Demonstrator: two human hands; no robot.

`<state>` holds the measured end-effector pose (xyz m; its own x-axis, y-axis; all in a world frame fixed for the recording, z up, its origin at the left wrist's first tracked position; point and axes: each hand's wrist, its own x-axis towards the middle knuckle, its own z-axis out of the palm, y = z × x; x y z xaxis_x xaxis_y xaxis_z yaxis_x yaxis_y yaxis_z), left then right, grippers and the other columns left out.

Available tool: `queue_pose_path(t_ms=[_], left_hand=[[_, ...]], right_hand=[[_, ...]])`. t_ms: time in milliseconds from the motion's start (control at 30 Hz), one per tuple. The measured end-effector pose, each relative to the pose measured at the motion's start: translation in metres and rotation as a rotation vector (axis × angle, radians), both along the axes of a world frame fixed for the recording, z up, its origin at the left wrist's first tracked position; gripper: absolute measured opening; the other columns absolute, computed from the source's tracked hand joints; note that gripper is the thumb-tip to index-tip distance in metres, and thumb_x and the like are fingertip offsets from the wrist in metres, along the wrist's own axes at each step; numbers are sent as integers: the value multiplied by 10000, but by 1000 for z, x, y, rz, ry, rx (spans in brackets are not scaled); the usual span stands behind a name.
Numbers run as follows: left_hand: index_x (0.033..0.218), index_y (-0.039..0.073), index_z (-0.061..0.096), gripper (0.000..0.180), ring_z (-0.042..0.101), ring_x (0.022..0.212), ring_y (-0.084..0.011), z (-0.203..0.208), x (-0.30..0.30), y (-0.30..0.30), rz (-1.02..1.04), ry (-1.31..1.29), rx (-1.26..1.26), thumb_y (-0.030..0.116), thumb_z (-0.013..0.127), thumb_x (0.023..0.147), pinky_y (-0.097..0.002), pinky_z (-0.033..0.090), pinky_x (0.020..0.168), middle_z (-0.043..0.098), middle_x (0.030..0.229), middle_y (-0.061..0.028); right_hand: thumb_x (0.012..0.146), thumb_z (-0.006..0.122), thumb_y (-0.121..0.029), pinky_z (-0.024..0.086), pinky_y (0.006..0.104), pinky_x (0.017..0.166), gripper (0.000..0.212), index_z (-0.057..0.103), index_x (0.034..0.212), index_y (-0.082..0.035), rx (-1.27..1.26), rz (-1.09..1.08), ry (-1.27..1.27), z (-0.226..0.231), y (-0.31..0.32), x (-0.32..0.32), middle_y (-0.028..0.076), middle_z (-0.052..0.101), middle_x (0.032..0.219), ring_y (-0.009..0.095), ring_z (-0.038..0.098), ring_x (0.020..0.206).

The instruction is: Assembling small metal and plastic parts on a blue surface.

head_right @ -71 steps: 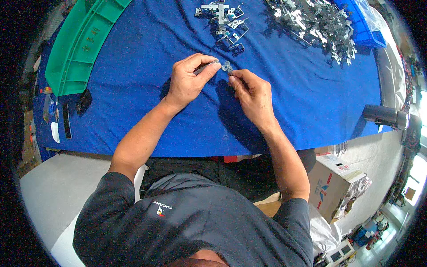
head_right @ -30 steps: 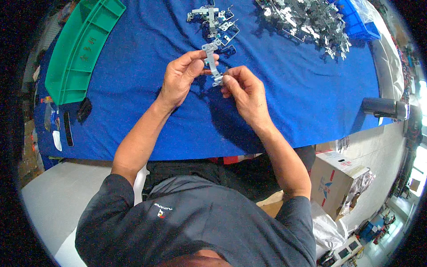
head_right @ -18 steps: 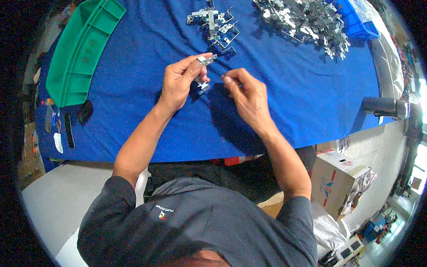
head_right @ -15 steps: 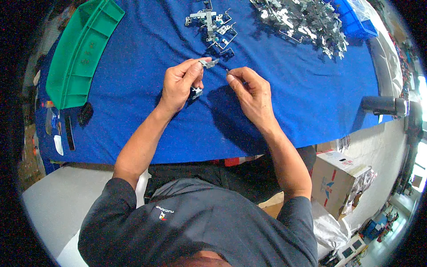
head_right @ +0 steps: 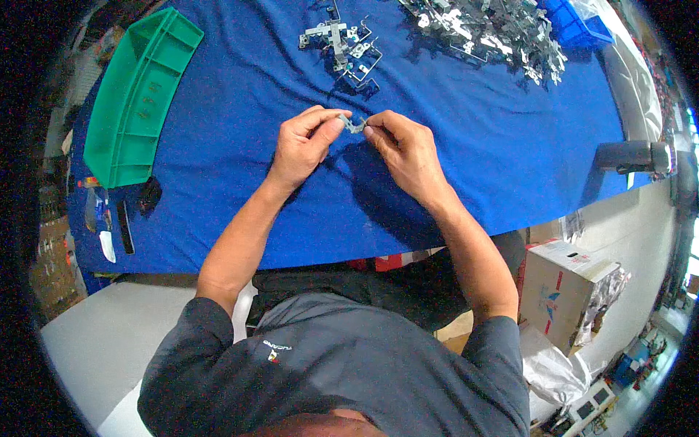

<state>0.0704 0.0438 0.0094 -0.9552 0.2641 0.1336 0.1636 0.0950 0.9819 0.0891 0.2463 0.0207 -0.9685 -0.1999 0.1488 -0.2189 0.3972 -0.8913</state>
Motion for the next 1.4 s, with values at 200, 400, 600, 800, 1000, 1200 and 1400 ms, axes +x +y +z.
queue_pose_path(t_ms=[200,400,600,800,1000,1200,1400], left_hand=[[1032,5,733,147,619,831,-76,-13,1,6,46,44,-3,92,694,920,-217,482,723,690,933,-31],[962,-1,744,135,628,706,-102,-8,5,14,123,213,-76,102,721,879,-254,483,622,692,795,-57],[997,-6,741,141,631,786,-90,-5,8,11,35,187,-233,83,712,891,-226,488,695,702,873,-44],[954,-1,739,140,611,710,-77,-6,6,13,94,176,-157,110,732,870,-240,472,620,688,803,-36],[1006,-18,723,171,614,796,-67,-8,11,7,140,-39,25,125,709,913,-215,485,713,706,906,-19],[1013,18,723,171,439,490,-17,-10,10,7,137,-15,68,168,695,935,-203,315,429,580,664,46],[1016,19,726,165,432,484,-21,-5,9,6,127,-91,110,159,693,934,-208,316,429,573,659,46]], right_hand=[[961,605,-106,509,274,634,155,629,1079,-10,-205,38,-311,-7,1,-4,58,637,791,101,592,685],[982,558,-120,562,284,746,222,624,1165,-12,-550,197,-488,-6,14,-16,50,643,925,108,616,809],[994,579,-214,528,250,657,208,641,1084,-36,-504,168,-382,-12,11,-17,25,639,896,87,590,762],[970,593,-207,471,232,573,182,645,994,-35,-416,2,-274,-3,16,-20,17,640,825,76,569,694],[938,602,-166,493,301,584,199,668,996,13,-233,122,-327,-2,9,-8,56,675,766,115,593,629],[980,575,-145,445,222,528,152,641,1019,-14,-221,149,-384,2,8,-4,0,629,820,58,538,671],[954,605,-166,488,268,518,173,667,994,-9,-264,124,-309,-8,8,-8,34,654,766,95,603,643]])
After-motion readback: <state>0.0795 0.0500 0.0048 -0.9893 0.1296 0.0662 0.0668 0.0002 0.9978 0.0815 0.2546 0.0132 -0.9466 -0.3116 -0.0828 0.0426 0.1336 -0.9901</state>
